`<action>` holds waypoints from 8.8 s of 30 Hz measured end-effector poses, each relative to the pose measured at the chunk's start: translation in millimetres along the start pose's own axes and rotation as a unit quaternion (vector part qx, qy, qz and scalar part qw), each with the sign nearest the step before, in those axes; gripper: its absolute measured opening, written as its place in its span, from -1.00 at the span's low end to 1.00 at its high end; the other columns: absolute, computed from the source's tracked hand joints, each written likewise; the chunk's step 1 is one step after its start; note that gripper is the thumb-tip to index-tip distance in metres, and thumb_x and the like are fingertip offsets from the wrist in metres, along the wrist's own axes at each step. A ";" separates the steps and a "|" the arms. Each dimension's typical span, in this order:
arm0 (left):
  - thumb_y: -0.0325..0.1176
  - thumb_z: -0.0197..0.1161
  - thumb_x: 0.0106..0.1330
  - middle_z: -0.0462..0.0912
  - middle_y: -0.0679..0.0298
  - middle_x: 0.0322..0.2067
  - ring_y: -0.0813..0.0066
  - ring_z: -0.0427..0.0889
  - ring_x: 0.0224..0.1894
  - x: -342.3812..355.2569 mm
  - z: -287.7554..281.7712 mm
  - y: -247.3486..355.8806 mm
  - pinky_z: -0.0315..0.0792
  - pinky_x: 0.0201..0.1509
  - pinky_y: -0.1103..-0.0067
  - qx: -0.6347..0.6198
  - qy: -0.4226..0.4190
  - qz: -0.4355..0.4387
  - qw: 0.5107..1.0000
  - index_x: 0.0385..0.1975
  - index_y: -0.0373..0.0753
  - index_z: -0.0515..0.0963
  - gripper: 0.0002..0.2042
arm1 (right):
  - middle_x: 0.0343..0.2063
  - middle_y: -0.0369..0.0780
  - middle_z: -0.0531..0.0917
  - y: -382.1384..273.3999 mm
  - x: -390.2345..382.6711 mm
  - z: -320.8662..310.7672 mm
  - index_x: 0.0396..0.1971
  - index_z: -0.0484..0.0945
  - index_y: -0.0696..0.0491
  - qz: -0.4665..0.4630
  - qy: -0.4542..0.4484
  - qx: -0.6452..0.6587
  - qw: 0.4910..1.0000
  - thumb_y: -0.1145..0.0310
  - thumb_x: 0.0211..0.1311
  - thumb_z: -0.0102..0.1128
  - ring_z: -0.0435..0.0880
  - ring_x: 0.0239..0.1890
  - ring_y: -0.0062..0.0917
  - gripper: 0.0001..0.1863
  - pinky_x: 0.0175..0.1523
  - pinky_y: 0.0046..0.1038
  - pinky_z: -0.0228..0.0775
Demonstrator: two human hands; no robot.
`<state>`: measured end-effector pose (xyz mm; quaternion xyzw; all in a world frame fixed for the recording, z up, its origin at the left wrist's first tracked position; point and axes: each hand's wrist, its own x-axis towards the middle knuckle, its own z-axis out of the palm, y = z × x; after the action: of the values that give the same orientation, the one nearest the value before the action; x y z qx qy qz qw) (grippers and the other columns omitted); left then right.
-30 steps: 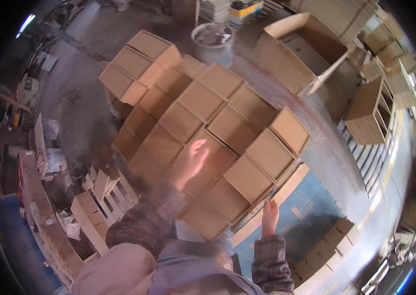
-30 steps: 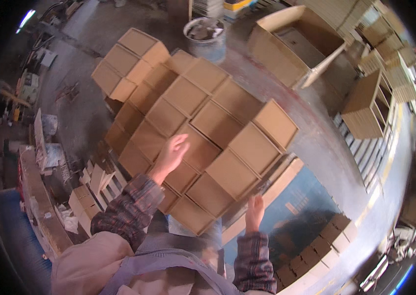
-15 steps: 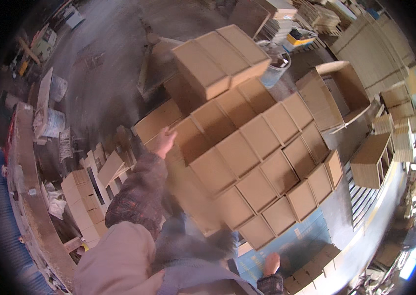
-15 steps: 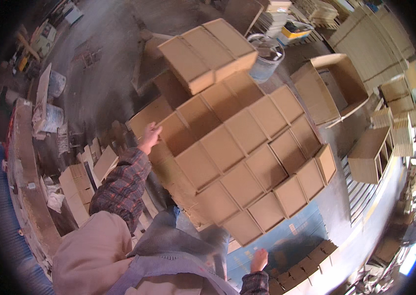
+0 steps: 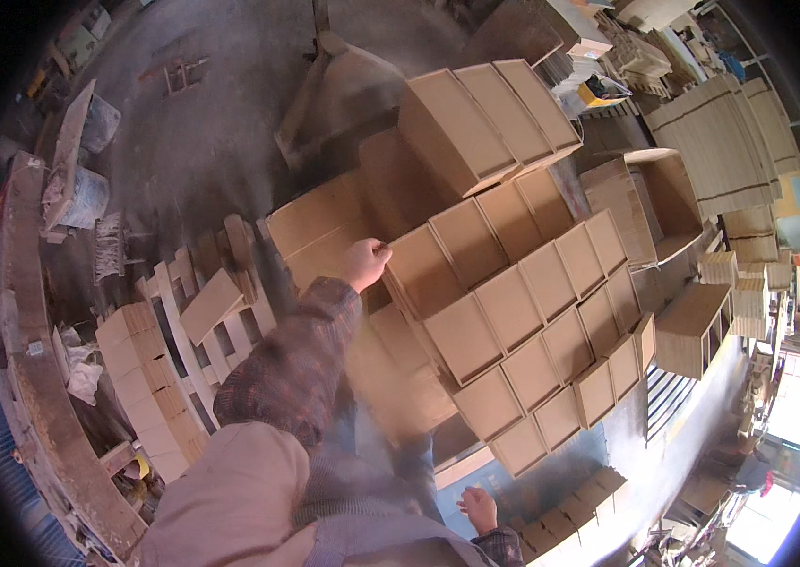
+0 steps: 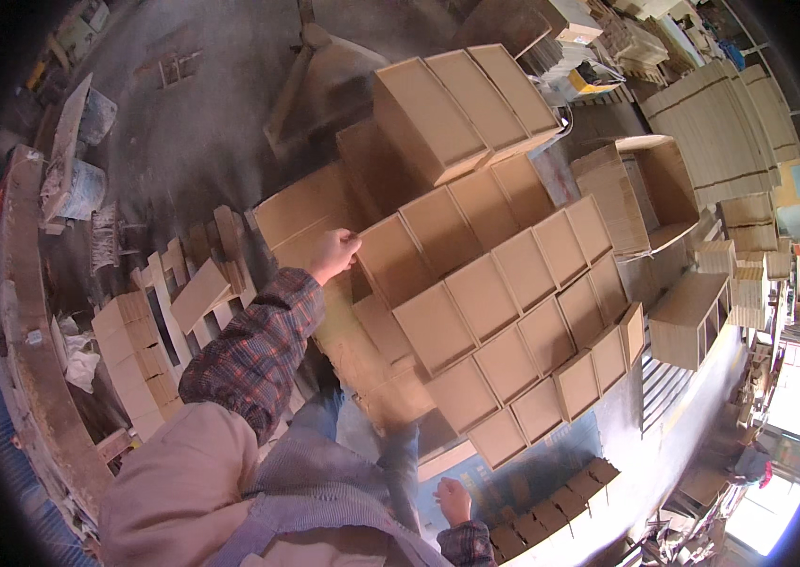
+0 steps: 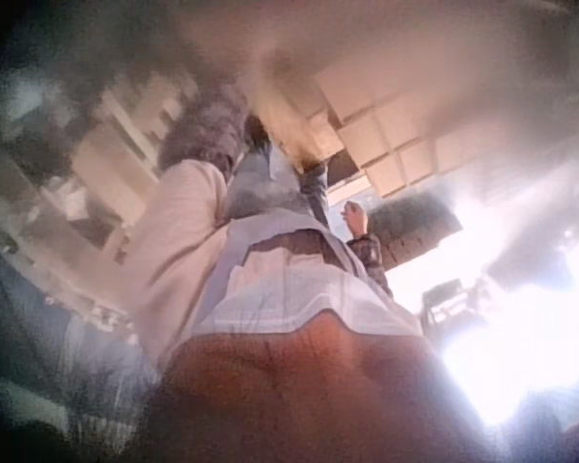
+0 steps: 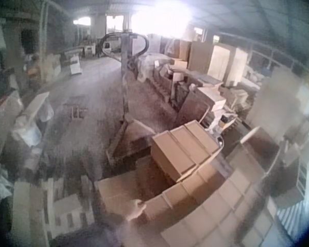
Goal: The person uses a manual pallet jack to move a pallet of cardboard boxes across a warehouse floor. After positioning the pallet, the person removes several boxes and stacks them on a nearby wooden pallet.
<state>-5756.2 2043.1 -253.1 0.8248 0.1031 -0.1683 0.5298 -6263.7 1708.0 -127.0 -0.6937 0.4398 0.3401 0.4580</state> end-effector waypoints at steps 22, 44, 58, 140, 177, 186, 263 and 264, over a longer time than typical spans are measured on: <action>-0.07 0.07 0.44 0.57 0.26 -0.49 0.53 0.61 -0.52 -44.3 2.3 -41.7 0.49 -0.50 0.59 -0.243 0.127 -0.102 0.956 -0.20 -0.32 0.48 -0.65 | -0.29 -0.14 0.69 23.4 4.0 13.3 -0.01 0.53 0.26 0.046 -0.053 0.007 0.998 0.31 0.30 0.14 0.74 -0.34 -0.45 -0.62 -0.28 -0.48 0.59; -0.15 0.23 0.30 0.72 0.14 -0.34 0.29 0.69 -0.29 -41.3 -4.4 39.8 0.52 -0.21 0.41 0.003 0.129 0.051 0.990 -0.21 -0.29 0.63 -0.70 | -0.23 -0.11 0.70 1.6 35.3 33.5 -0.02 0.56 0.18 -0.010 -0.101 -0.097 0.990 0.26 0.29 0.16 0.72 -0.25 -0.41 -0.63 -0.17 -0.45 0.57; -0.42 0.17 0.39 0.66 0.23 -0.36 0.53 0.67 -0.34 -29.9 -66.5 16.4 0.62 -0.28 0.58 -0.004 0.126 0.083 0.989 -0.26 -0.36 0.56 -0.87 | -0.15 -0.06 0.67 -15.9 -6.1 31.0 -0.08 0.61 0.07 -0.096 -0.105 -0.123 0.982 0.18 0.26 0.06 0.63 -0.05 -0.15 -0.64 0.09 -0.28 0.44; -0.31 0.18 0.37 0.62 0.12 -0.50 0.33 0.68 -0.48 -389.1 227.8 75.2 0.57 -0.40 0.48 -0.004 -0.168 -0.117 0.979 -0.36 -0.39 0.49 -0.78 | -0.19 0.12 0.66 -43.9 -19.0 -70.6 0.18 0.26 0.19 -0.139 0.142 0.141 0.970 0.33 0.24 0.22 0.66 -0.11 -0.01 -0.44 -0.05 -0.15 0.50; -0.39 0.26 0.25 0.47 0.05 0.16 0.27 0.41 0.25 -288.4 276.7 140.5 0.25 0.34 0.44 0.201 -0.266 0.072 0.940 0.21 -0.45 0.31 -0.46 | 0.35 0.25 0.09 -33.5 34.2 -43.3 0.39 -0.18 0.36 -0.245 0.204 0.325 0.890 0.32 0.15 0.31 0.08 0.42 0.06 0.00 0.48 -0.21 -0.04; -0.44 0.28 0.20 0.19 -0.07 0.31 0.00 0.18 0.38 -339.1 308.6 189.7 0.10 0.45 0.29 0.375 -0.184 0.368 0.831 0.29 -0.36 0.20 -0.37 | 0.28 0.19 0.27 -2.4 39.5 -51.2 0.39 -0.03 0.26 -0.243 0.175 0.303 0.905 0.27 0.15 0.31 0.30 0.31 0.04 -0.08 0.38 -0.19 0.16; -0.43 0.24 0.12 0.54 0.21 -0.17 0.23 0.53 0.00 -149.8 514.9 344.1 0.37 0.03 0.27 0.647 0.019 0.423 0.634 -0.22 -0.10 0.57 -0.79 | -0.23 -0.05 0.72 116.1 60.1 -126.9 0.10 0.46 0.16 -0.079 0.105 0.271 0.954 0.30 0.25 0.19 0.75 -0.19 -0.33 -0.55 -0.07 -0.34 0.55; -0.43 0.25 0.12 0.54 0.22 -0.17 0.24 0.53 0.00 -149.0 513.5 344.9 0.36 0.03 0.28 0.649 0.034 0.414 0.637 -0.21 -0.10 0.56 -0.78 | -0.24 -0.06 0.73 114.1 60.6 -127.5 0.10 0.46 0.17 -0.072 0.100 0.279 0.952 0.30 0.26 0.19 0.75 -0.20 -0.33 -0.56 -0.07 -0.35 0.55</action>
<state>-5859.9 1433.8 -102.1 0.9180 -0.3668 0.0733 -0.1316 -6336.9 1548.7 -173.8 -0.5984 0.5100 0.0989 0.6099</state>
